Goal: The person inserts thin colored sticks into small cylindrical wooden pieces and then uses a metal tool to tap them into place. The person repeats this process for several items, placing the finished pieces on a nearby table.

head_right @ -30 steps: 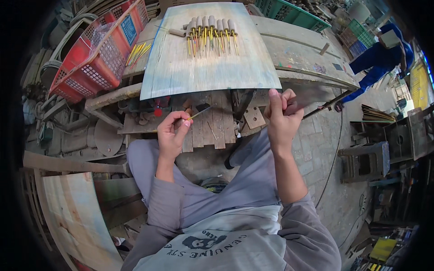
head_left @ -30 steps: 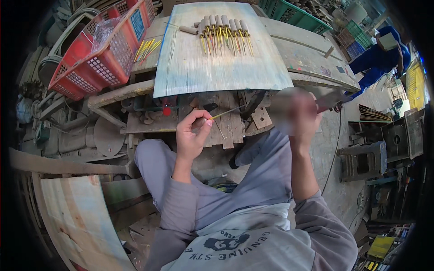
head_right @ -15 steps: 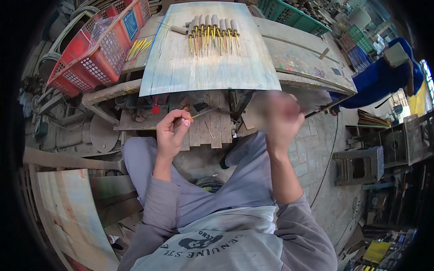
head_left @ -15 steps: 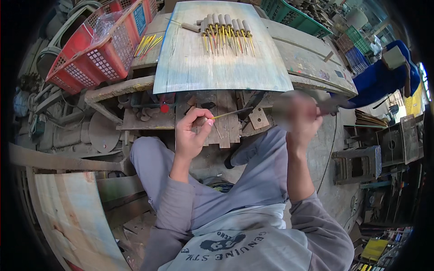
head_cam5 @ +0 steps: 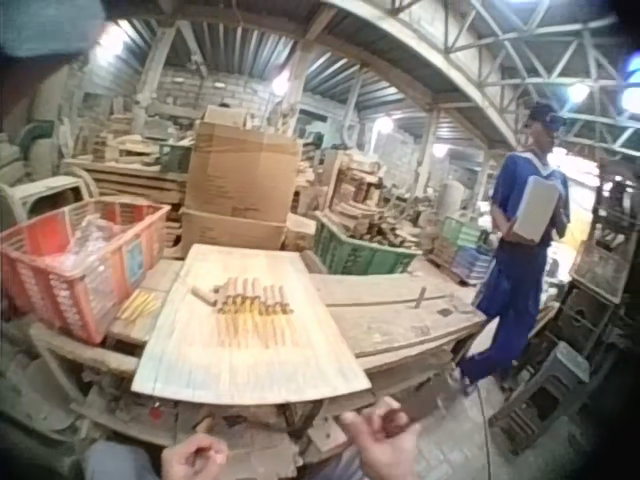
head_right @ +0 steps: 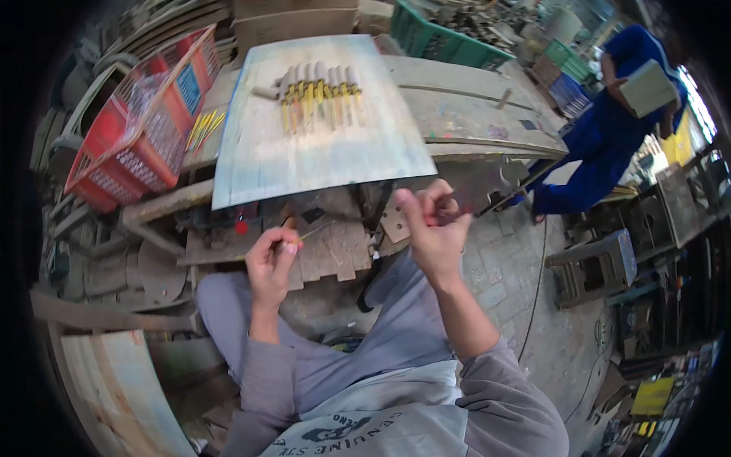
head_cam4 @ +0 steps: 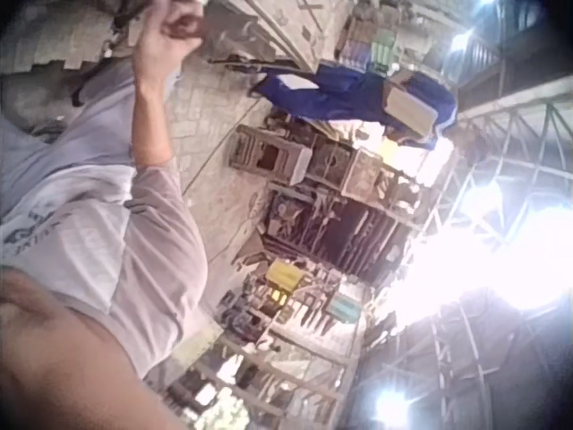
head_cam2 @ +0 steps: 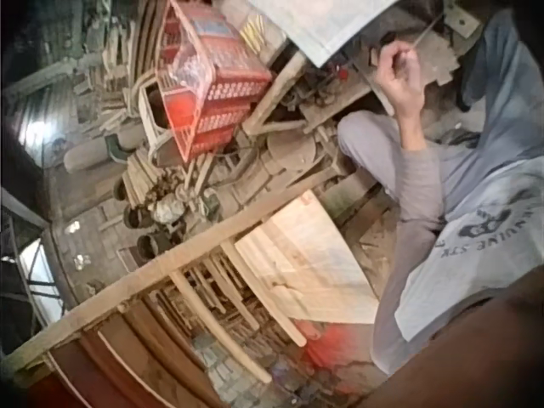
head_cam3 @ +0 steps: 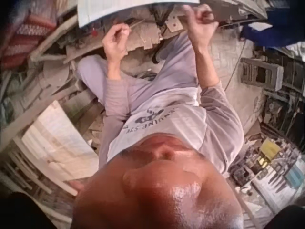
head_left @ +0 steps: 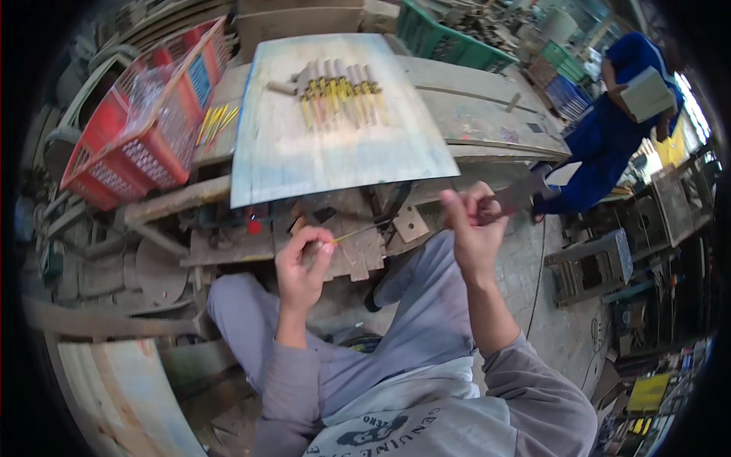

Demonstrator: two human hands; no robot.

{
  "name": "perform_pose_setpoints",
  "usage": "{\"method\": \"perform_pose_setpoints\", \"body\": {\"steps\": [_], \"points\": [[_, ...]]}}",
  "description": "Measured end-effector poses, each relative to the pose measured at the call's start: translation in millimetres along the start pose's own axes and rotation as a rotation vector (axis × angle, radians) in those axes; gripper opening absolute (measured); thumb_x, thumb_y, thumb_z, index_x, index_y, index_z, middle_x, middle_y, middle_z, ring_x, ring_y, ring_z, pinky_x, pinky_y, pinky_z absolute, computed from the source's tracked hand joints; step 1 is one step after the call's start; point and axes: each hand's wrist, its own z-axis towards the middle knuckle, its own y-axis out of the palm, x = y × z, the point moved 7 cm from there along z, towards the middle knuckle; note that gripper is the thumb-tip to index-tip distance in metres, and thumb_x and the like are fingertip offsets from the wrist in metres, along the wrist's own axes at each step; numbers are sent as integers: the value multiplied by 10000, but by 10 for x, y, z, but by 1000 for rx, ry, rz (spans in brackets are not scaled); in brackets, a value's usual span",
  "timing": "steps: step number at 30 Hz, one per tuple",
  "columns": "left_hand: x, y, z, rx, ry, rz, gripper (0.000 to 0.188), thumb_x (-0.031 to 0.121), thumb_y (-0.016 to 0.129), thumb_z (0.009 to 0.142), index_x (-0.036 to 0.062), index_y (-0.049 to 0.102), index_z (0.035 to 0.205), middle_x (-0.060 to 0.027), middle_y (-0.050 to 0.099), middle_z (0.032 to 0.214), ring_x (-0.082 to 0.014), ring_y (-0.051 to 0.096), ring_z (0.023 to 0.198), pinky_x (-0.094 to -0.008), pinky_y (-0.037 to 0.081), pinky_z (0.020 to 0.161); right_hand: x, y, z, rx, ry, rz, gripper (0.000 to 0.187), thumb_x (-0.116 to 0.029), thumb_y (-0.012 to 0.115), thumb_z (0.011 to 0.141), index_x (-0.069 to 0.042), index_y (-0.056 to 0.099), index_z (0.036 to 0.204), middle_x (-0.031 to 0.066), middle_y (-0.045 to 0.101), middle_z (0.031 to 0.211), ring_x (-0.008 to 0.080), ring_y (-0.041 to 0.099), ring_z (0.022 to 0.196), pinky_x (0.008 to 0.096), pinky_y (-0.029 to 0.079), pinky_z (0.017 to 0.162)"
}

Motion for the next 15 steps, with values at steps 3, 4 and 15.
{"method": "perform_pose_setpoints", "body": {"steps": [3,4,15], "points": [[-29,57,-20,-20,-61,19,60,16,593,847,-11,585,900,-23,596,862,-81,560,805,-221,444,740,13,264,-15,-309,229,-33,129,-57,689,819,-34,598,907,-54,469,585,18,410,511,194,303,463],[-46,103,-17,-44,-68,27,59,15,592,848,-11,585,901,-23,596,862,-81,561,807,-219,444,743,1,361,-61,-432,307,-12,171,-54,690,817,-20,629,974,-57,471,589,15,413,516,190,307,470],[33,254,-3,-52,-54,83,155,17,626,833,1,585,981,-38,616,866,-93,575,805,-237,458,751,117,557,-63,-313,228,0,83,-69,687,833,13,692,849,25,647,722,54,551,636,205,423,569]]}}
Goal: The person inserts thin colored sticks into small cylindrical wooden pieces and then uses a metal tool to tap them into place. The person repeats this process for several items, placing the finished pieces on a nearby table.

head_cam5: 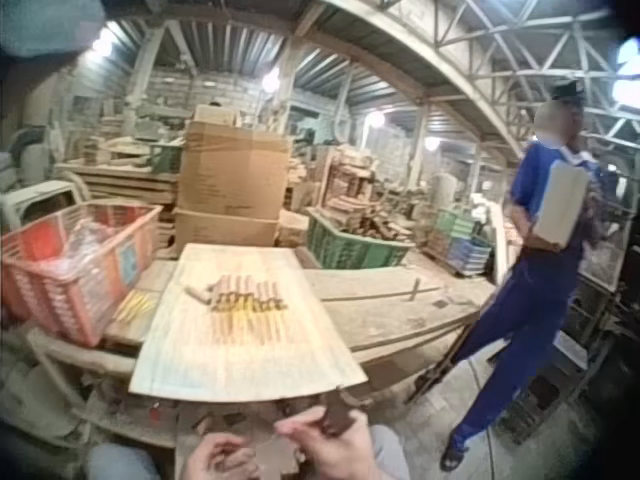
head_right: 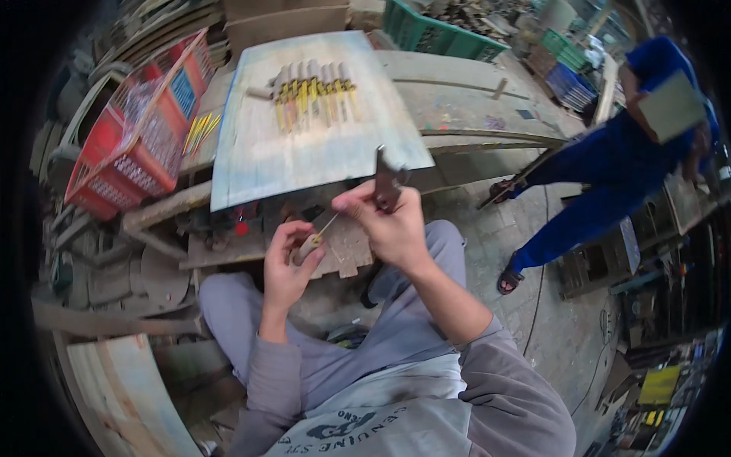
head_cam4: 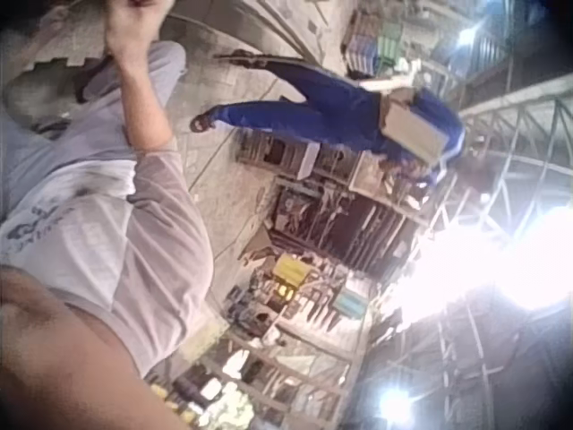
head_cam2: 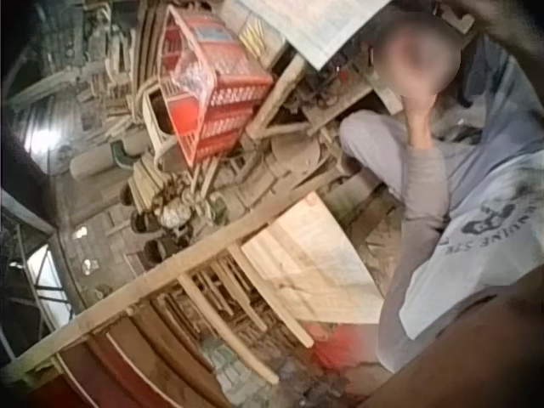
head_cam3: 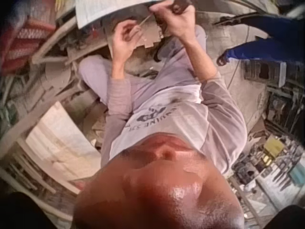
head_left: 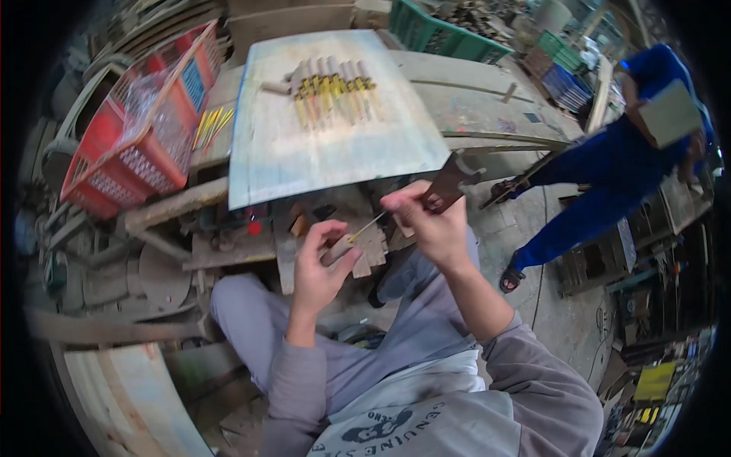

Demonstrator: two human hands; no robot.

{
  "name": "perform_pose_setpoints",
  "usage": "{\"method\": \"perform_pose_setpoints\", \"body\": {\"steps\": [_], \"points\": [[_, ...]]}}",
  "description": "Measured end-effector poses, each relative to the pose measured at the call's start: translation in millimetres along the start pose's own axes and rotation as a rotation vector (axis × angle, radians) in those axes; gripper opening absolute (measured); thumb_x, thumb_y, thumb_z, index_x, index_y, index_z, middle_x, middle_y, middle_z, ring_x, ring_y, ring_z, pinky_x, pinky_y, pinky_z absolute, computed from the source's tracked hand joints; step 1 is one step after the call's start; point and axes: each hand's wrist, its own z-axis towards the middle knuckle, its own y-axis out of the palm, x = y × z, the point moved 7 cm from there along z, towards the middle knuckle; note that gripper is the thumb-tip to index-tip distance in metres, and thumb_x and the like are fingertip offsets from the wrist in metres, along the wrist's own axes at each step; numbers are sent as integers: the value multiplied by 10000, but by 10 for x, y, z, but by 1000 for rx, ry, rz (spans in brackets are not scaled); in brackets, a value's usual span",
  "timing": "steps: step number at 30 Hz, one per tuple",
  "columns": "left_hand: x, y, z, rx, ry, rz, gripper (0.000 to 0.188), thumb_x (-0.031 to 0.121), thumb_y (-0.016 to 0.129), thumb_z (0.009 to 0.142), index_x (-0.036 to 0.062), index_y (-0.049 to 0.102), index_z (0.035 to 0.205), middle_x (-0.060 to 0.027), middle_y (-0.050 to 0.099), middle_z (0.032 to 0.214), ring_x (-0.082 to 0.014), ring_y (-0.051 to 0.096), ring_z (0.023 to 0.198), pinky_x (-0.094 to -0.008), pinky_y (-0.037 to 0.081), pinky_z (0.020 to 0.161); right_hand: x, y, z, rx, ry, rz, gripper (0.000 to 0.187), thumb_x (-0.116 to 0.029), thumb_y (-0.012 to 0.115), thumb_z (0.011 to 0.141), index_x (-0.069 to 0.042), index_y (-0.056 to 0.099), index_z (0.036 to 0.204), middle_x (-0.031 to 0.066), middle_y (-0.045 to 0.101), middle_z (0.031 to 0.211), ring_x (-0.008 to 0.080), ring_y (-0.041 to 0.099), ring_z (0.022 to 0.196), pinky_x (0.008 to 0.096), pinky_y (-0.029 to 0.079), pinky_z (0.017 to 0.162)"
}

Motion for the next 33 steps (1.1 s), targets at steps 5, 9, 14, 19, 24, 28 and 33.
{"method": "perform_pose_setpoints", "body": {"steps": [5,9,14,19,24,28,33], "points": [[-48,-75,-24,18,72,47,138,7,631,811,-5,598,945,-54,622,837,-88,572,771,-228,452,700,20,116,5,46,-8,-55,102,-92,702,839,8,687,832,-72,554,613,-18,393,521,177,270,453],[-96,-170,-46,50,49,39,89,8,611,821,-14,604,907,-47,619,777,-77,552,691,-216,438,629,69,110,34,36,151,89,220,-225,631,907,-15,652,971,-84,488,637,-5,362,506,190,251,434],[-101,-212,-25,73,22,-55,82,23,624,827,-25,614,892,-32,603,750,-58,496,611,-201,397,558,38,-175,79,-165,311,7,335,-311,506,970,2,600,1046,-77,375,616,9,279,474,194,204,429],[-1,-241,6,8,121,112,70,23,634,844,-45,632,861,-26,603,786,-32,462,624,-178,340,523,-135,-429,78,20,202,2,348,-318,449,992,-1,580,1044,-76,365,623,19,292,467,191,228,420],[1,-250,12,26,139,82,63,12,631,846,-50,640,851,-30,600,780,-32,447,608,-178,313,498,-73,-262,-139,-213,74,-308,173,-191,526,961,-28,524,1020,-42,463,642,29,408,490,189,291,403],[71,-237,15,31,150,64,75,15,656,827,-57,648,844,-32,607,765,-28,412,558,-190,289,466,-66,-355,-68,22,76,453,246,-286,449,990,-49,511,995,-41,409,591,29,349,438,198,275,382],[91,-226,-20,-26,148,70,84,0,624,845,-70,659,877,-93,645,826,-111,579,697,-206,443,615,-193,-466,-59,5,19,472,238,-270,495,969,-34,534,970,-47,422,581,37,366,462,200,283,393]]}}
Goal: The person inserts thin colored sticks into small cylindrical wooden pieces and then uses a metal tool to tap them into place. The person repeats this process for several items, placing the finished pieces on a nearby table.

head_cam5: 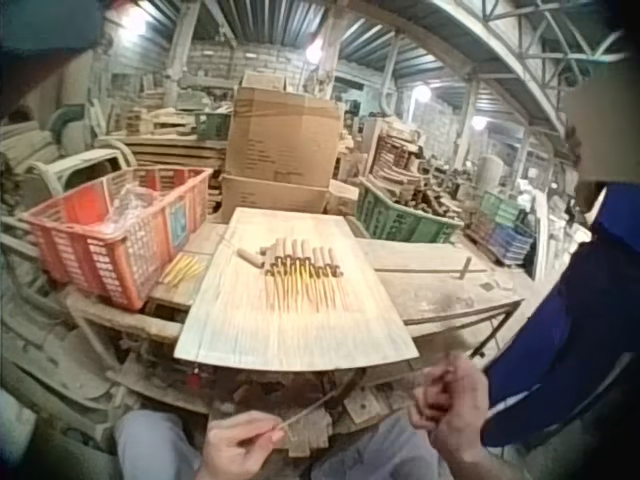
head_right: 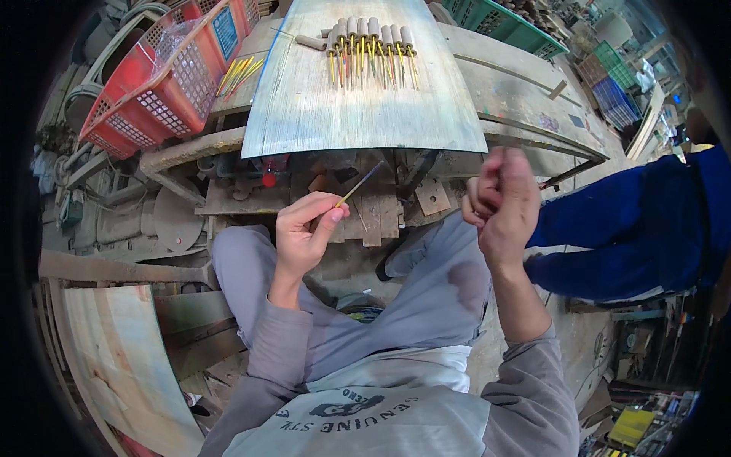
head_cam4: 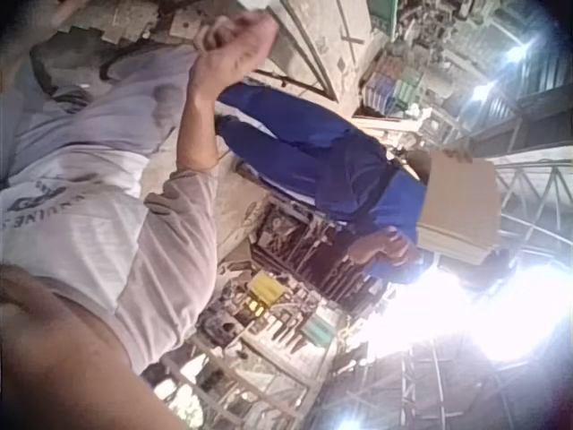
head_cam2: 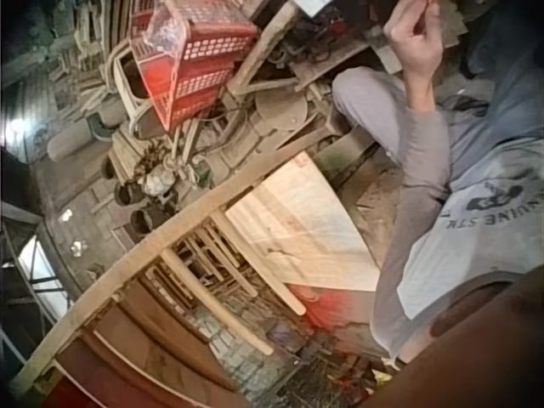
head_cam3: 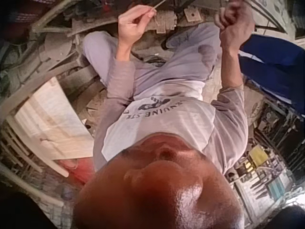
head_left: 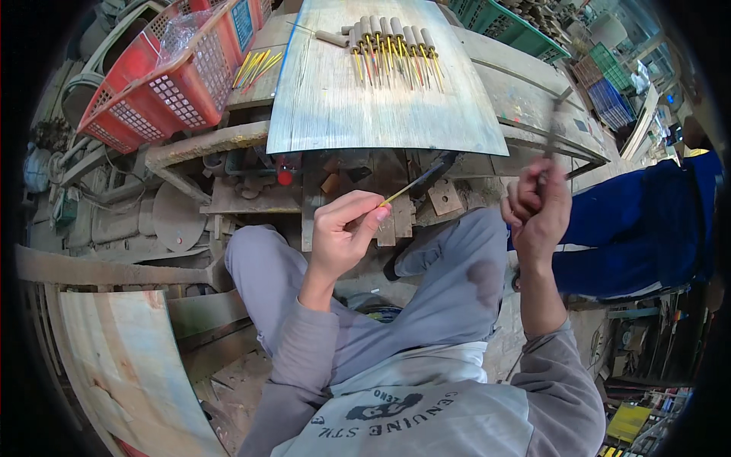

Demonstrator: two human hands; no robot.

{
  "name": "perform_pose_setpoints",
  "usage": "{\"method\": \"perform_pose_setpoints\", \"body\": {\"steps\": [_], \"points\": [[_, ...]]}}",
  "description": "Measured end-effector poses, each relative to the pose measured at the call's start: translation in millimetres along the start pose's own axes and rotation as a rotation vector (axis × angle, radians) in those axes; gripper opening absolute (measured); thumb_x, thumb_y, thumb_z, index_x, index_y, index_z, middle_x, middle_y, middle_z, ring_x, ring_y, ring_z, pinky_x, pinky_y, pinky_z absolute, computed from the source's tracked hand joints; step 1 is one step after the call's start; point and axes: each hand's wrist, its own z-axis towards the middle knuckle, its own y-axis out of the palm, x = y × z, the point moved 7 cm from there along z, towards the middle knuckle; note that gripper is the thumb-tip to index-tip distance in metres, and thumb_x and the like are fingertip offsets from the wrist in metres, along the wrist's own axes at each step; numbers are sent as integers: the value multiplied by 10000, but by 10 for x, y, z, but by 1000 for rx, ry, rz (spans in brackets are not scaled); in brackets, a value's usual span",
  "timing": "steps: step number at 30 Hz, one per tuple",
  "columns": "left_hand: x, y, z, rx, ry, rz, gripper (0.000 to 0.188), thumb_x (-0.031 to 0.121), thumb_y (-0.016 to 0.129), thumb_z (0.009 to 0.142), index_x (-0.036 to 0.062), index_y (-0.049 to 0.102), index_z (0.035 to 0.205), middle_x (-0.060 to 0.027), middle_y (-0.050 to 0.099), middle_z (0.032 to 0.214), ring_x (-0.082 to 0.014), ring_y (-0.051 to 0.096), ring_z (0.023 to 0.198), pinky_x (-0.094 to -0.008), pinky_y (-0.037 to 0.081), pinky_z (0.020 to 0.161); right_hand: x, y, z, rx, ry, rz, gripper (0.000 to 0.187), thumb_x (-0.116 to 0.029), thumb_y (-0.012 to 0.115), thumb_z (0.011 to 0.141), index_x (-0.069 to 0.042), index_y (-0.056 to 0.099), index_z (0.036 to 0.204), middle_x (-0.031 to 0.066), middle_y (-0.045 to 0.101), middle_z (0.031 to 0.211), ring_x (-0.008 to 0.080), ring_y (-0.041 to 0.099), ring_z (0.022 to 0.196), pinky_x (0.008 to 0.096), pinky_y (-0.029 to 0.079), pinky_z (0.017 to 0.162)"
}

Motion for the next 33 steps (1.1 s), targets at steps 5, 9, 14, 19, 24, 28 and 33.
{"method": "perform_pose_setpoints", "body": {"steps": [5,9,14,19,24,28,33], "points": [[114,18,7,-15,77,33,91,-2,627,842,-73,664,884,-113,660,840,-134,606,725,-221,466,644,139,142,-141,-115,-80,-816,311,-296,442,996,-35,525,848,-9,459,596,61,355,424,228,309,370],[127,7,-7,-12,53,25,102,10,627,845,-74,666,889,-117,664,829,-140,617,737,-224,473,652,81,108,-101,-84,1,-242,378,-355,416,996,-30,515,831,-24,434,636,42,346,435,198,268,383],[136,-7,-5,-3,22,-26,108,9,617,850,-79,666,889,-114,664,796,-138,618,713,-228,476,636,-22,150,125,-103,-9,37,427,-476,456,953,-93,405,770,-40,343,565,41,318,505,203,208,371],[187,-12,-10,7,41,-31,104,-2,603,848,-85,662,872,-116,664,782,-136,614,700,-228,471,622,-129,234,298,-172,-491,-1265,425,-40,645,824,-110,270,635,-35,285,561,65,301,510,227,234,447],[206,-12,-2,-16,71,-13,100,-4,601,845,-80,662,866,-116,663,781,-139,612,697,-230,470,621,15,60,356,44,-222,-805,431,-85,685,827,-85,345,562,-53,320,524,32,271,485,230,225,425],[199,6,-11,-21,45,-10,97,-2,603,844,-76,663,863,-114,663,779,-140,611,694,-228,467,616,61,0,328,180,-59,-374,416,-122,689,837,-88,383,557,-85,303,518,23,292,511,226,219,457],[208,26,-2,-12,79,-18,96,-3,602,843,-76,663,862,-115,661,771,-140,611,690,-223,464,606,66,233,300,-114,-177,-1101,392,-149,680,853,-103,391,592,-75,375,539,31,329,500,218,237,460]]}}
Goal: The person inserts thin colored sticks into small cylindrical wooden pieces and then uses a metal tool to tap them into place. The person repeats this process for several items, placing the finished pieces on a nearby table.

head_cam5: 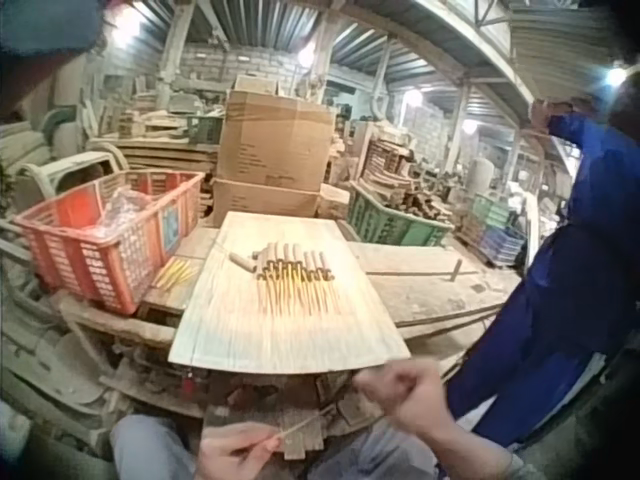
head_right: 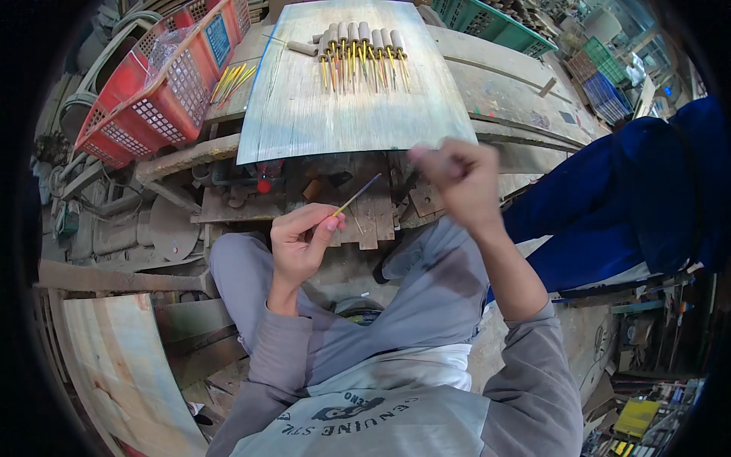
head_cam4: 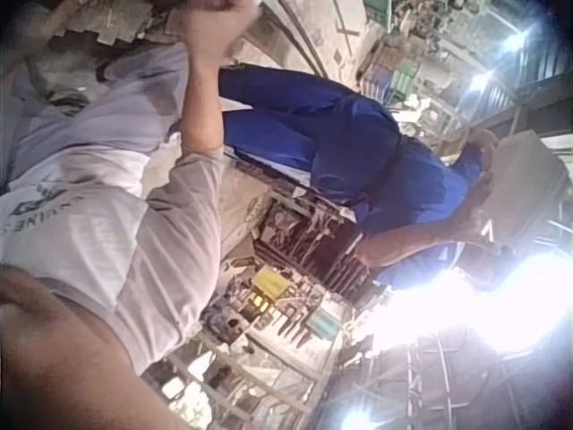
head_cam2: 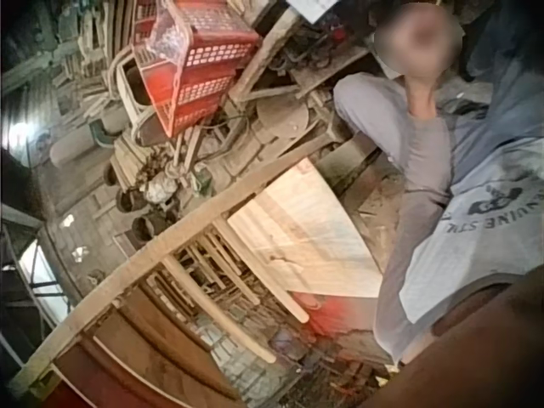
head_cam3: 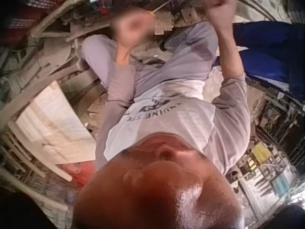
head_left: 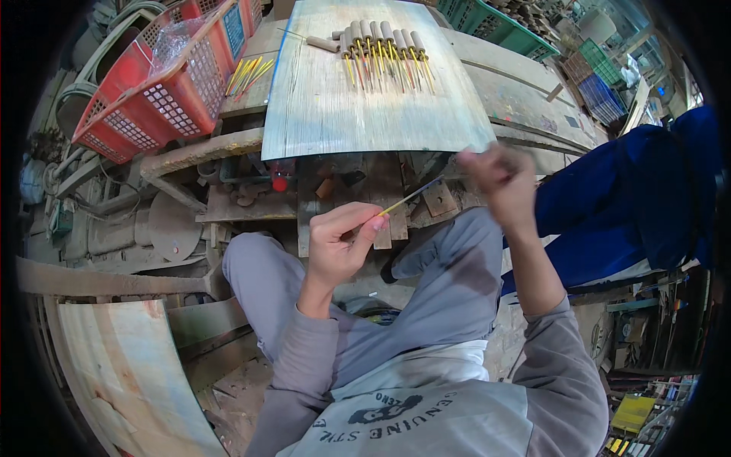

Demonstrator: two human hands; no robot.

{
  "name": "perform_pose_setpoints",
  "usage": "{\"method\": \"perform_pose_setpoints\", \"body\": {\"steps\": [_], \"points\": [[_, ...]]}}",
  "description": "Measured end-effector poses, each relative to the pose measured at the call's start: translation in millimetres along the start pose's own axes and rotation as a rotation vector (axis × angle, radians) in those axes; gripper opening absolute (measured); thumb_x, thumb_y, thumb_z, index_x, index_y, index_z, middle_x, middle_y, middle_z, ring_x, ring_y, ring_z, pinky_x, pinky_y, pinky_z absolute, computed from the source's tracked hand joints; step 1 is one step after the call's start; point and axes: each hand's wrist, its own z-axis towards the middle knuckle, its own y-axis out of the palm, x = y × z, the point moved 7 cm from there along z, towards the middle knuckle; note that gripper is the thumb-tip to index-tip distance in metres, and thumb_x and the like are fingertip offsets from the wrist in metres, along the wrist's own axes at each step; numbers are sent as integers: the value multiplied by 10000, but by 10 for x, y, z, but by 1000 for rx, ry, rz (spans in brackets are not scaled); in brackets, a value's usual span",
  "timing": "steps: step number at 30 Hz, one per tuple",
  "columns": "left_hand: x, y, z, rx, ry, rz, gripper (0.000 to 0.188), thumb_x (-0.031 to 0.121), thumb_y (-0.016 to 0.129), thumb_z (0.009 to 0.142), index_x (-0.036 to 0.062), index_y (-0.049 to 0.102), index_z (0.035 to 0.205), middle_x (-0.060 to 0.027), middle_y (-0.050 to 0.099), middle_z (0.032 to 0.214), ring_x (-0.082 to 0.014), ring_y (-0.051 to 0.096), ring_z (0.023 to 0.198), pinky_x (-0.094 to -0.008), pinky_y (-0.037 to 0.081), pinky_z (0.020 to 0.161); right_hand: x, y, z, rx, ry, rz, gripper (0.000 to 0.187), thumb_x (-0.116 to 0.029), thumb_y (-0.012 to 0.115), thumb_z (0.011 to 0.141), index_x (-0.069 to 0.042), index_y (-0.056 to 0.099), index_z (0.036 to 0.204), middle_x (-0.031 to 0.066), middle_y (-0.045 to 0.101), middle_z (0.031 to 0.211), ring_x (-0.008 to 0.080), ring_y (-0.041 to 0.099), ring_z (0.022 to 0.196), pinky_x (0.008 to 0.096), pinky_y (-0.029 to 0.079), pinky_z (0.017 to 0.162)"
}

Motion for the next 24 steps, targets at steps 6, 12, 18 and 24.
{"method": "perform_pose_setpoints", "body": {"steps": [6,12,18,24], "points": [[3,-16,-9,-8,14,49,96,-1,602,842,-74,664,849,-115,660,758,-141,610,684,-223,462,600,-108,-9,14,30,-130,33,455,-132,714,816,-85,364,530,-61,353,510,33,300,490,250,223,439],[48,-37,3,15,10,31,96,-1,605,835,-76,666,844,-116,663,753,-147,613,676,-227,463,597,-24,-246,-31,266,-50,85,436,-129,733,795,-34,397,534,-32,375,491,33,307,486,261,244,429],[53,-50,-22,19,-6,24,95,-10,602,831,-76,669,846,-118,666,755,-149,614,674,-237,470,604,-174,-157,-88,57,-154,-101,266,-73,731,750,-26,479,682,16,471,549,93,431,481,247,348,470],[56,-58,-19,10,0,14,99,-4,599,837,-71,671,848,-107,664,755,-126,595,655,-221,454,575,-76,-149,-162,96,-171,-281,335,-152,758,757,-21,458,688,16,389,546,58,378,510,264,304,463]]}}
